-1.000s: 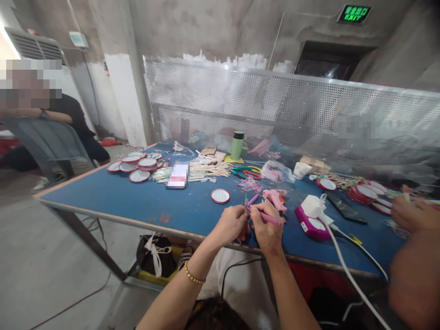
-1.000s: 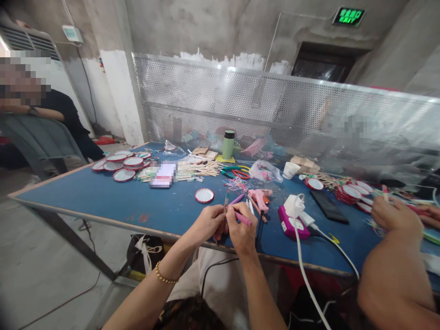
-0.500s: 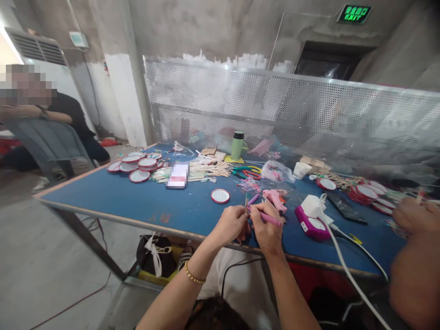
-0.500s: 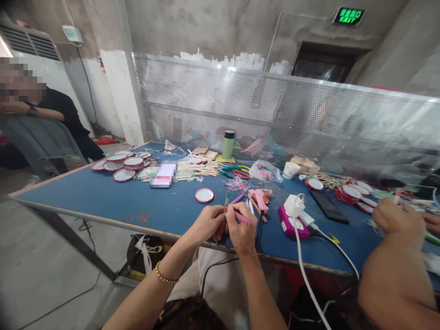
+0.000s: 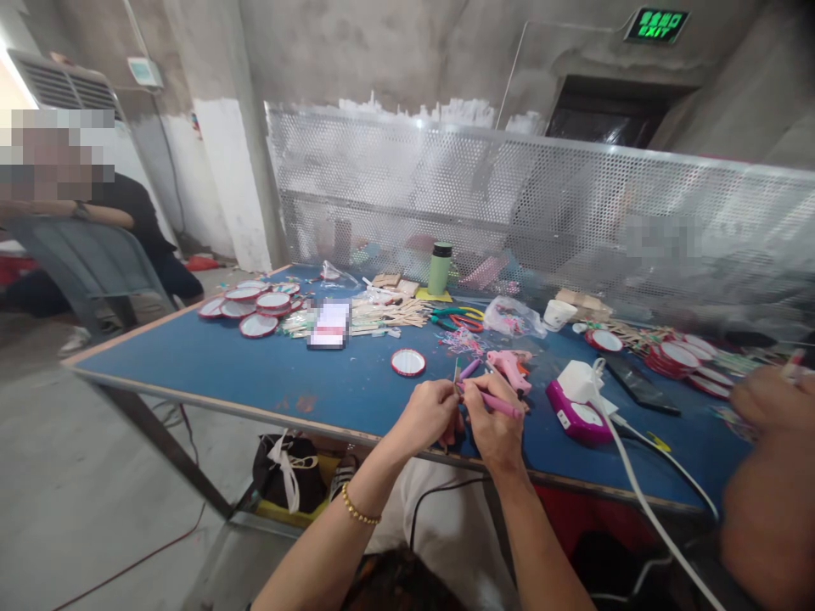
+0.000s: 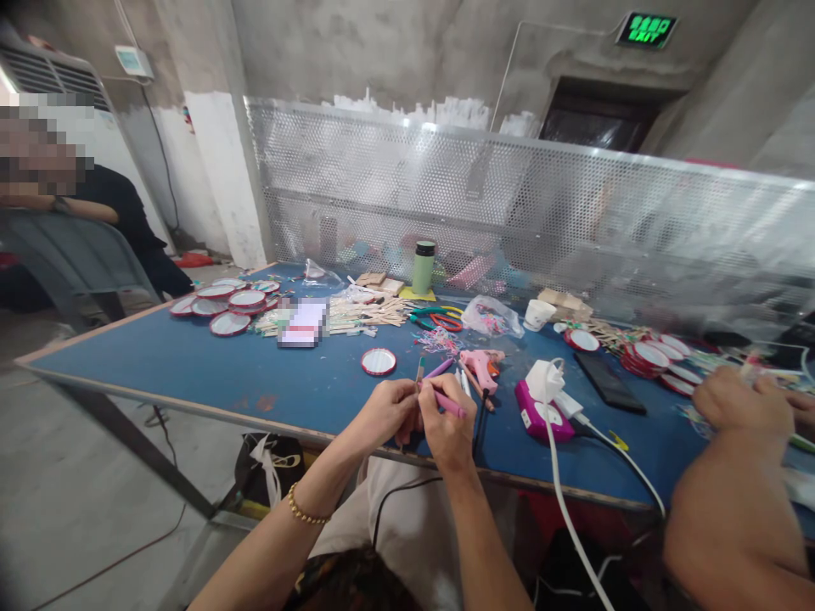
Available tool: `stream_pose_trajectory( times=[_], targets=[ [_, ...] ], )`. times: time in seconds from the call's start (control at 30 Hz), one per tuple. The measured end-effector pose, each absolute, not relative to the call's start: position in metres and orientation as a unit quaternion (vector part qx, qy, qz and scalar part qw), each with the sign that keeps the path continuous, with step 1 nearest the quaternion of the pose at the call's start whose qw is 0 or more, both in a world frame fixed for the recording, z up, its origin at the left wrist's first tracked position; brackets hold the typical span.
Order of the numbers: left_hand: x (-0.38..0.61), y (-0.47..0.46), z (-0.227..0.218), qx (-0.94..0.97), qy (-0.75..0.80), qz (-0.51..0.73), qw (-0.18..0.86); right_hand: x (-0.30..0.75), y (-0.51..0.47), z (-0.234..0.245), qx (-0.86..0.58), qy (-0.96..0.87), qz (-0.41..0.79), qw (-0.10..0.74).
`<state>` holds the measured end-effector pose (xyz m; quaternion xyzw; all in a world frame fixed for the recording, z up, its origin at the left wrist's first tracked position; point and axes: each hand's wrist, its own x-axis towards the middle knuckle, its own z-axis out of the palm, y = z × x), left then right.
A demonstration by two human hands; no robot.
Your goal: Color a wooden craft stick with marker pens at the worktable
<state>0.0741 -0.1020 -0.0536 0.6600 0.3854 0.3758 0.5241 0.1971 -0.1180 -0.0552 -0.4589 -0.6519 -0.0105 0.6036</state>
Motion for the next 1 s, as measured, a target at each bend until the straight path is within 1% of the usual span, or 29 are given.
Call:
stream_pose_trajectory(
  times=[0.5,0.7,1.0],
  targets=[
    [0.0748,-0.1011,-0.0553,0.653,0.383,0.38,0.53,0.1971,-0.118,-0.0555,-0.467,-0.648,-0.009,0.602],
    [0.0739,-0.1002,-0.0583,0.656,0.381,0.379,0.53,0.1981,-0.1191,-0.0583,-0.479,-0.628,0.022,0.613],
    [0.0738,-0.1019,-0.0548,0.659,0.388,0.378,0.523,0.197,-0.1183,-0.0573,-0.465,-0.64,-0.002,0.612]
  ],
)
